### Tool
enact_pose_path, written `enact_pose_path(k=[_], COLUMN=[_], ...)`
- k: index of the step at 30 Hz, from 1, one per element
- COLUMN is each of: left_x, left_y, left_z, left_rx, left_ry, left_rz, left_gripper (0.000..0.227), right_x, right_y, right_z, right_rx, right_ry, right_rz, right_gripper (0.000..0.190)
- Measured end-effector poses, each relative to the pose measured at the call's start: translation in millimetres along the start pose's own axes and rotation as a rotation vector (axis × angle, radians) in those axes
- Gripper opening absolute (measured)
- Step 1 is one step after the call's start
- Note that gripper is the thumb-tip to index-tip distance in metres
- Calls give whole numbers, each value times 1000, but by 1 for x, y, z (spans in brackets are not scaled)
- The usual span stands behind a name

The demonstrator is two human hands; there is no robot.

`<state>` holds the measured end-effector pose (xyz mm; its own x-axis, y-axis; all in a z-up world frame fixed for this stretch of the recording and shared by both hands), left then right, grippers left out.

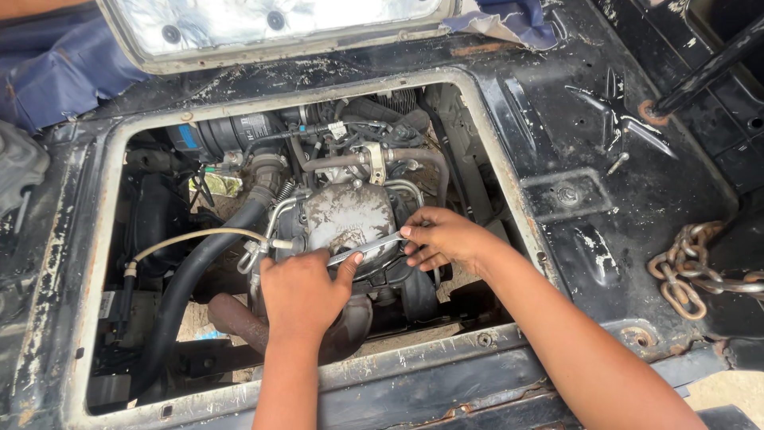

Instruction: The person uses a wrench to tighten bolts on a vehicle engine. The hands are visible manipulating the tool on the engine block throughout the clip.

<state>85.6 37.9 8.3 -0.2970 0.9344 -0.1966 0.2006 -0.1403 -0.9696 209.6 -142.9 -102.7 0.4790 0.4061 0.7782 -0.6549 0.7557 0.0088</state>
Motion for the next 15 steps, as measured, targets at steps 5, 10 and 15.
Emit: enact_pose_path(k=[5,10,15], left_x=[2,2,9], left_y=[0,-7,-10], left_z=[0,-3,-24], left_rx=[19,-49,7], left_ry=[5,37,77], left_rz=[25,90,181], left_gripper=[56,48,40], right_x=[-2,-1,3], right_y=[-1,-2,-6], right_z=[-2,-3,-2], right_rx=[50,49,-35], right_ry=[-49,-79,-65], right_rz=[-27,12,-4], right_gripper=[31,33,31])
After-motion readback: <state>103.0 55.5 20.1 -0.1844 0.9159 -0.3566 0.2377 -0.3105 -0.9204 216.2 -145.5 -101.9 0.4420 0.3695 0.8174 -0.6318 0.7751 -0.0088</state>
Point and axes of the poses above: each hand's wrist, its own z-axis away from the middle knuckle, its own y-axis out of the palm, x = y × z, the point moved 9 cm from there along -z, towards the middle knuckle, and after that the axes turned 1 degree about -z, right-handed, at the moved point
